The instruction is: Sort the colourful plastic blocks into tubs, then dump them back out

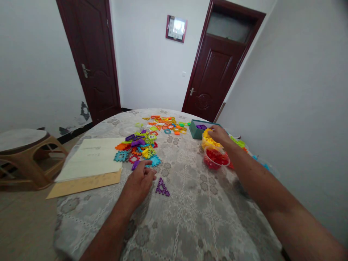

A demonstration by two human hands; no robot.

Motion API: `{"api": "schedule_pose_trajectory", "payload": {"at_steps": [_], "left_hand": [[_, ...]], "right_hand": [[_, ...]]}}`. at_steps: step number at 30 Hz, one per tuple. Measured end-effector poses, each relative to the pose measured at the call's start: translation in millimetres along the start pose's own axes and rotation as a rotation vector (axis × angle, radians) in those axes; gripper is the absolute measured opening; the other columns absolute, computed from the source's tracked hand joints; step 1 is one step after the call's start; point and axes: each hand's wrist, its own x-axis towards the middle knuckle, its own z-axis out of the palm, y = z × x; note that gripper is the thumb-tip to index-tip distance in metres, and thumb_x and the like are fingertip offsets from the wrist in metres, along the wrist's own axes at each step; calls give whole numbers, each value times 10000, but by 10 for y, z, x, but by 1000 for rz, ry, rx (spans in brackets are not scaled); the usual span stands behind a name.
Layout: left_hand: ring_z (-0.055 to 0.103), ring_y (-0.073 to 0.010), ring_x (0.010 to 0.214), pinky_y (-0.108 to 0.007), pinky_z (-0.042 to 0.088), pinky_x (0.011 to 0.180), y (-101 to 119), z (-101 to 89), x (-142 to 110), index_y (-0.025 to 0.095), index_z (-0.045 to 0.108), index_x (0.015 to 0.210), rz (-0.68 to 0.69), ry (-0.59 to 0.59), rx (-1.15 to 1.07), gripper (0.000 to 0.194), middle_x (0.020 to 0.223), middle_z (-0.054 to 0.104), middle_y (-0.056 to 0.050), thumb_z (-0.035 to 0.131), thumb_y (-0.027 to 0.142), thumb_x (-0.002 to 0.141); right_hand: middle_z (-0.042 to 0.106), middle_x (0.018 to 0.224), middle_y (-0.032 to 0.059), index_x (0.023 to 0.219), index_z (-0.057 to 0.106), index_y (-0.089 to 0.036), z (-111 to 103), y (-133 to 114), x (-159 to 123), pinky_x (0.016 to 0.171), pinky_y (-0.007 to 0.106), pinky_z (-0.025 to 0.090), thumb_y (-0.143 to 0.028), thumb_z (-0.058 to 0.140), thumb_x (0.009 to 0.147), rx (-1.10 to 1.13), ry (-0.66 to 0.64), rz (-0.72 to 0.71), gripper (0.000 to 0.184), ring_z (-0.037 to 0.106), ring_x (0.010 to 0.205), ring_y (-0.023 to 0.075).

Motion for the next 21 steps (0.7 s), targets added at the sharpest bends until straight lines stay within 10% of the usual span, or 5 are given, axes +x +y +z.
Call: {"api": "schedule_pose_trajectory", "payload": {"at_steps": [8,21], "left_hand": [[750,-234,880,-337,538,773,95,-14,-76,199,636,1269,55,8,112,389,939,775,-60,542,394,946],[734,-241,1054,-374,530,957,193,-14,-287,227,666,1167,175,68,380,227,1124,781,-89,513,252,1001]], "right_hand": [[766,1189,208,1181,769,-110,-14,219,90,927,338,505,-226,605,933,-131,64,58,319,716,1077,273],[722,1366,131,1340,696,-169,1191,-1475,-567,1099,377,486,-329,472,1070,286,-253,-607,385,666,1271,241]]}}
